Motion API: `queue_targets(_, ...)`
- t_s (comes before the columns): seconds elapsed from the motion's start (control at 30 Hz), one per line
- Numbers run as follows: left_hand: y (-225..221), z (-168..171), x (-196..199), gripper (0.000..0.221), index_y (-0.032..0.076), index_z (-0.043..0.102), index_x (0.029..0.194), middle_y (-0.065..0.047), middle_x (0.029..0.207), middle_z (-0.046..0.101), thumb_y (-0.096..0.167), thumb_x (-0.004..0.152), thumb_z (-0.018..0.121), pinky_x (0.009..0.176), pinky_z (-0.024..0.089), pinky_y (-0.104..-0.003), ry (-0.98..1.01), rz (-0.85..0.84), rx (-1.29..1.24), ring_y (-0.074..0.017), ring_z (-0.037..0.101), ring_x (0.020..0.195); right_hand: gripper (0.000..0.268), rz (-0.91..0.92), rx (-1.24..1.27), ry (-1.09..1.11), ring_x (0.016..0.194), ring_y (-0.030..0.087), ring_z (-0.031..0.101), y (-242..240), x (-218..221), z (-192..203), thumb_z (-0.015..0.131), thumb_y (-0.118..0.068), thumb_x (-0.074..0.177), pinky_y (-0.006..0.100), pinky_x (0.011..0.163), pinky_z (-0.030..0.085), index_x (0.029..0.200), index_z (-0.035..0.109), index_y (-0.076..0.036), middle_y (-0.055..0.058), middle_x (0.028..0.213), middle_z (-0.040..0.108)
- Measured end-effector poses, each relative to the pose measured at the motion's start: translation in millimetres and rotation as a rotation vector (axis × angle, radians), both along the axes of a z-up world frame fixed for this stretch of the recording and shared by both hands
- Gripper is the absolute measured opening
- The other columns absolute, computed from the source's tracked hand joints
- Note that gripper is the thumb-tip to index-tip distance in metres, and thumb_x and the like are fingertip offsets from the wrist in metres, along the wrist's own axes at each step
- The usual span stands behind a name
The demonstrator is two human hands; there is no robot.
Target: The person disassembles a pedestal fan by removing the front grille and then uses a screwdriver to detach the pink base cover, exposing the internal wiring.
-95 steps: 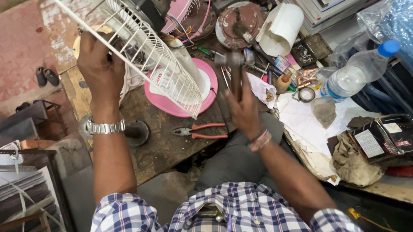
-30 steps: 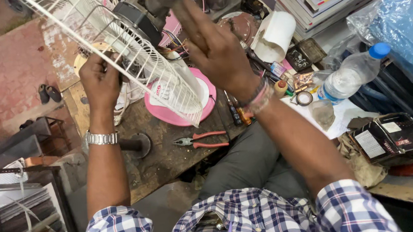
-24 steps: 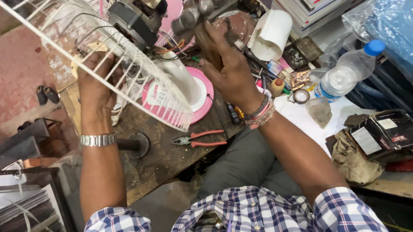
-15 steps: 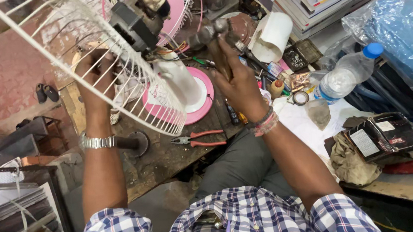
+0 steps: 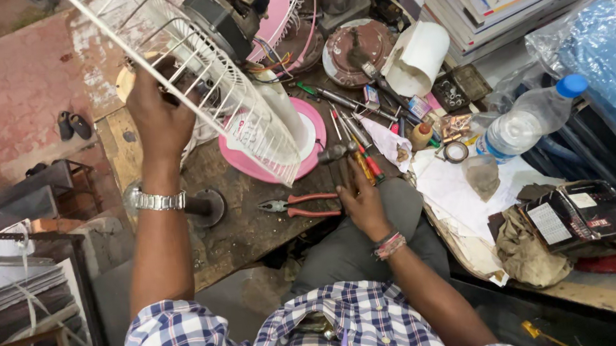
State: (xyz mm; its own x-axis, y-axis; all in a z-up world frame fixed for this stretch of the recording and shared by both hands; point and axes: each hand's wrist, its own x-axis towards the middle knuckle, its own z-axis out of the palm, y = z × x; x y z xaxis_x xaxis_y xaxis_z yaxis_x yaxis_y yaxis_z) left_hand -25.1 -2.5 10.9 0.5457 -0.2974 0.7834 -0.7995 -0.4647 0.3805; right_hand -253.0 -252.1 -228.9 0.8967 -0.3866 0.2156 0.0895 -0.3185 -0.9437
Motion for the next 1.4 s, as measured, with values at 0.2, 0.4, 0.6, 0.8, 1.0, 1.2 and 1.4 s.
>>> queue_targets(0.2,-12.1,-4.9,4.7,0.020,0.002,0.064,0.093,-0.008,0.071,0.066,0.013,0.107,0.055,0.038,0.039,-0.024,0.946,-0.299,-0.661,-0.0118,0.058,0.048,0.069,-0.014,-0.034,0.088,0.104,0.023,0.073,-0.5,-1.7,7.6,0.068,-0.017,0.095,0.036,0.087,0.057,0.156,0.037,-0.007,0.020,0.123,0.072)
queue_targets(0.4,-4.8,6.4,10.2,0.021,0.002,0.063,0.087,-0.009,0.069,0.065,0.011,0.103,0.053,0.036,0.037,-0.022,1.141,-0.338,-0.750,-0.0117,0.058,0.046,0.074,-0.007,-0.036,0.296,0.084,0.026,0.072,0.0,-2.0,14.7,0.068,-0.020,0.094,0.036,0.080,0.057,0.159,0.036,-0.010,0.021,0.101,0.074)
queue_targets(0.6,-2.6,9.3,16.0,0.007,0.002,0.064,0.094,-0.009,0.077,0.068,0.006,0.100,0.065,0.041,0.042,-0.025,0.963,-0.319,-0.582,-0.0136,0.061,0.053,0.071,0.021,-0.072,0.081,0.095,0.024,0.074,-1.9,-1.8,5.2,0.069,-0.019,0.094,0.035,0.083,0.057,0.156,0.037,-0.005,0.021,0.114,0.073)
queue_targets(0.8,3.2,16.6,-0.3,0.018,0.001,0.064,0.107,-0.013,0.099,0.066,-0.001,0.091,0.073,0.074,0.055,-0.041,-0.327,0.042,0.265,-0.0312,0.067,0.086,0.073,-0.003,-0.060,0.229,0.086,0.026,0.073,-0.6,-4.7,7.4,0.069,-0.021,0.093,0.036,0.080,0.057,0.157,0.038,-0.009,0.020,0.105,0.075)
queue_targets(1.0,8.4,8.0,-15.5,0.013,0.000,0.063,0.110,-0.017,0.099,0.061,0.000,0.101,0.072,0.074,0.052,-0.045,-0.156,0.053,0.117,-0.0350,0.064,0.087,0.071,0.018,-0.123,0.037,0.100,0.028,0.074,-1.9,-3.1,6.5,0.069,-0.018,0.095,0.038,0.085,0.057,0.157,0.036,-0.006,0.023,0.118,0.072)
queue_targets(1.2,14.8,-13.1,-1.4,0.012,0.001,0.063,0.101,-0.014,0.087,0.061,0.008,0.110,0.068,0.067,0.048,-0.044,-0.155,0.099,0.071,-0.0320,0.062,0.076,0.071,0.018,-0.074,0.099,0.100,0.027,0.074,-2.0,-4.1,1.2,0.068,-0.019,0.095,0.036,0.087,0.057,0.157,0.036,-0.007,0.022,0.120,0.072)
queue_targets(1.4,-4.4,-20.7,9.4,0.048,0.005,0.057,0.075,-0.001,0.057,0.051,0.032,0.114,0.052,0.048,0.037,-0.037,0.609,0.082,-0.411,-0.0185,0.050,0.049,0.071,-0.016,-0.069,0.180,0.098,0.026,0.075,-2.7,-2.8,-1.8,0.069,-0.020,0.094,0.036,0.085,0.057,0.156,0.037,-0.009,0.020,0.116,0.073)
